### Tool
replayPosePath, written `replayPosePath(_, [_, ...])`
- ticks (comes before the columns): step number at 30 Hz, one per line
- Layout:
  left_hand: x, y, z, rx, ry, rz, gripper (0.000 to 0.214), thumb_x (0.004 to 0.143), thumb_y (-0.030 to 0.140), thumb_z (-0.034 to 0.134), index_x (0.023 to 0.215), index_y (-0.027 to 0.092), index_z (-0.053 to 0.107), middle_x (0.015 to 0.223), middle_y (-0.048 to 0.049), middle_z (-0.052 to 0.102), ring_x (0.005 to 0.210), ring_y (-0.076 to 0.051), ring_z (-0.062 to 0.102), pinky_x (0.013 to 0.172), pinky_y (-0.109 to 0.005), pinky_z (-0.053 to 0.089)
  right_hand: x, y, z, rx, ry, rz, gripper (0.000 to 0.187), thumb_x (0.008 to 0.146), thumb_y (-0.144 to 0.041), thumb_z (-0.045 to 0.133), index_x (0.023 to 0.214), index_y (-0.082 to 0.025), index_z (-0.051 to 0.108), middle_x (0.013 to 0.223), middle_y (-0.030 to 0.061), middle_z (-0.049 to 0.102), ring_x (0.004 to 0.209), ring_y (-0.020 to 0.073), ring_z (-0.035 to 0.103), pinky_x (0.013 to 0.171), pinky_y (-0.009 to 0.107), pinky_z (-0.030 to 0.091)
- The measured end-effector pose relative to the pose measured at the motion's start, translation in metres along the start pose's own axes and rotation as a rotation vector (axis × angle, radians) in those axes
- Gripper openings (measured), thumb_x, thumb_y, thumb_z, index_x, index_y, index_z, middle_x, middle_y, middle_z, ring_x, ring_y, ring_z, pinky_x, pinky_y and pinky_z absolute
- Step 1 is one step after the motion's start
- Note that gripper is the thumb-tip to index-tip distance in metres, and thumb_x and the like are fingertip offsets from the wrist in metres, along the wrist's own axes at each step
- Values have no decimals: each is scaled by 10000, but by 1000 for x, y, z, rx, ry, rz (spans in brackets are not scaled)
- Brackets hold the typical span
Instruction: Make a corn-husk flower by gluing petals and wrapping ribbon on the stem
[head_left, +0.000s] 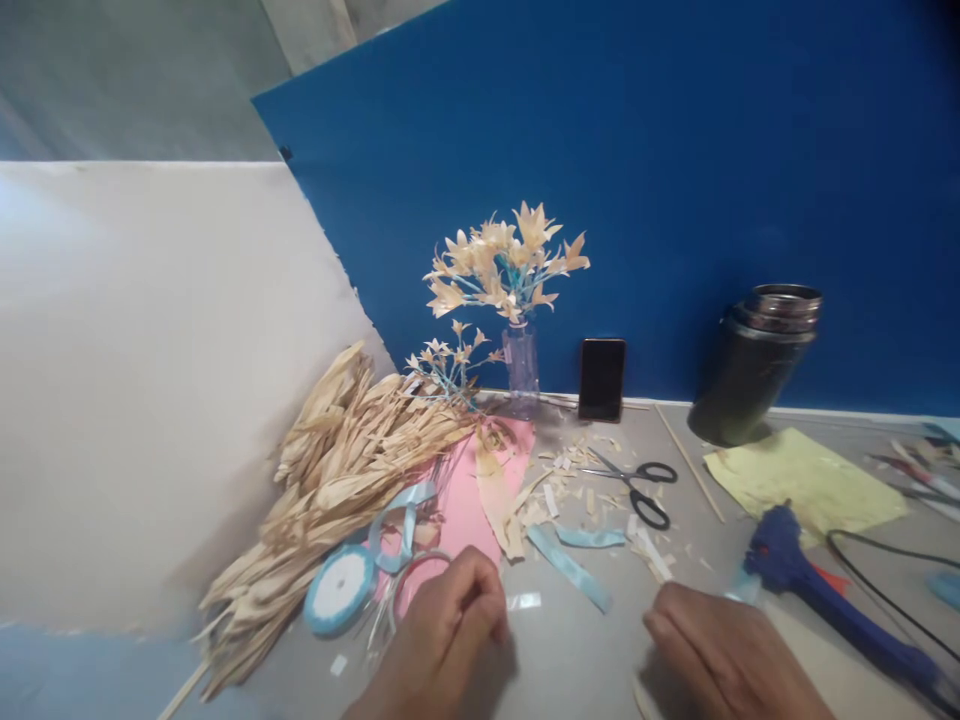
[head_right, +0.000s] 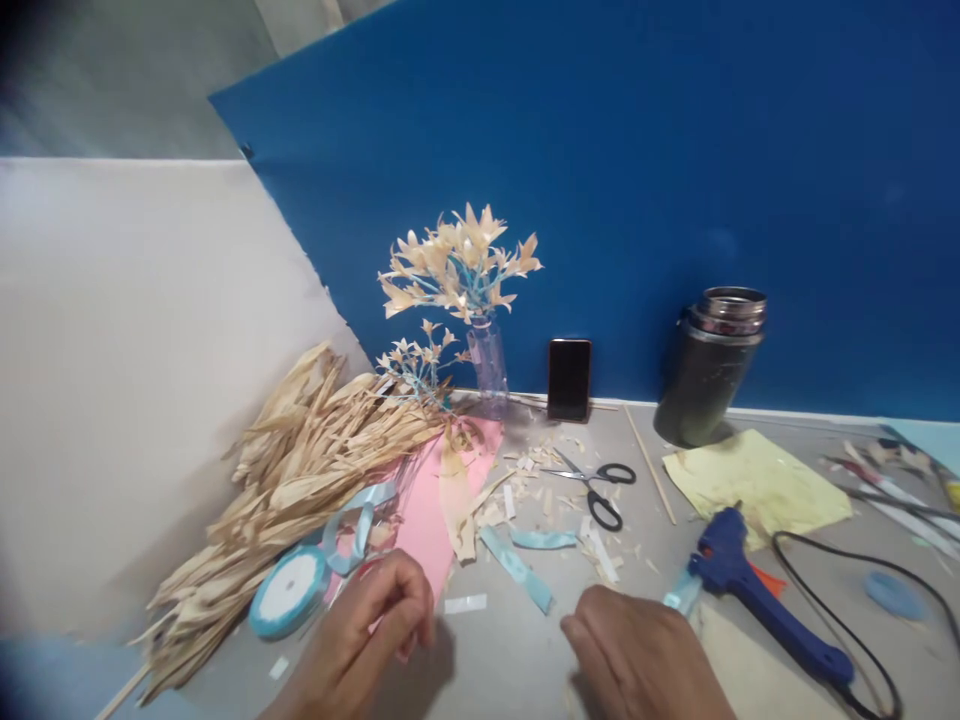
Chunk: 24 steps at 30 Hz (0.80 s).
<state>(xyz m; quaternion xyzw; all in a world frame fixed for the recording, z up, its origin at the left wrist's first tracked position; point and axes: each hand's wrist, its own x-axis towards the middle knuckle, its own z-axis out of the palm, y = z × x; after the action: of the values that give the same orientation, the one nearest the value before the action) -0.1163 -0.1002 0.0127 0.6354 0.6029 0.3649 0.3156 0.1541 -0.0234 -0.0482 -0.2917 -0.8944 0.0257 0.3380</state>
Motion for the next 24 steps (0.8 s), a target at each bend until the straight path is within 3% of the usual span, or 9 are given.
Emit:
replayPosePath(2, [-5, -3, 8, -29, -23, -25, 365, 996, 397, 379, 731, 212, 550, 655, -11, 642, 601, -140, 575, 580, -230, 420, 2, -5, -1, -2, 8, -30, 514, 1070, -377, 318, 601, -235, 473, 485, -31, 544, 398, 119, 515, 440, 266, 317])
replayPosePath(6, [0, 2, 17, 136, -176, 53, 459, 983, 422, 386, 597, 202, 501, 571, -8, 562, 558, -140, 521, 545, -247, 356, 8, -13, -5, 77, -27, 71, 575, 1036, -558, 354, 585, -220, 469, 473, -36, 552, 394, 99, 515, 432, 244, 306])
replayPosePath(14, [49, 27, 11, 476, -188, -22, 240, 951, 287, 464, 771, 201, 598, 839, -44, 661, 821, -198, 595, 716, -285, 410, 7, -8, -3, 213, -105, 93, 533, 1082, -456, 261, 702, -214, 546, 601, -14, 636, 517, 118, 596, 526, 228, 409])
replayPosePath(19, [74, 21, 10, 636, -166, -113, 213, 957, 221, 440, 897, 189, 642, 999, -84, 677, 985, -229, 601, 840, -320, 418, 5, 4, -4, 216, -148, 236, 433, 1078, -407, 312, 775, -226, 563, 651, -9, 642, 570, 146, 630, 569, 247, 430])
replayPosePath(24, [88, 12, 8, 805, -121, -149, 206, 956, 224, 452, 940, 174, 651, 1017, -112, 688, 1042, -261, 585, 856, -343, 411, 6, 13, -4, 38, -114, 307, 451, 1072, -348, 262, 689, -248, 479, 526, -27, 584, 442, 158, 570, 485, 269, 373])
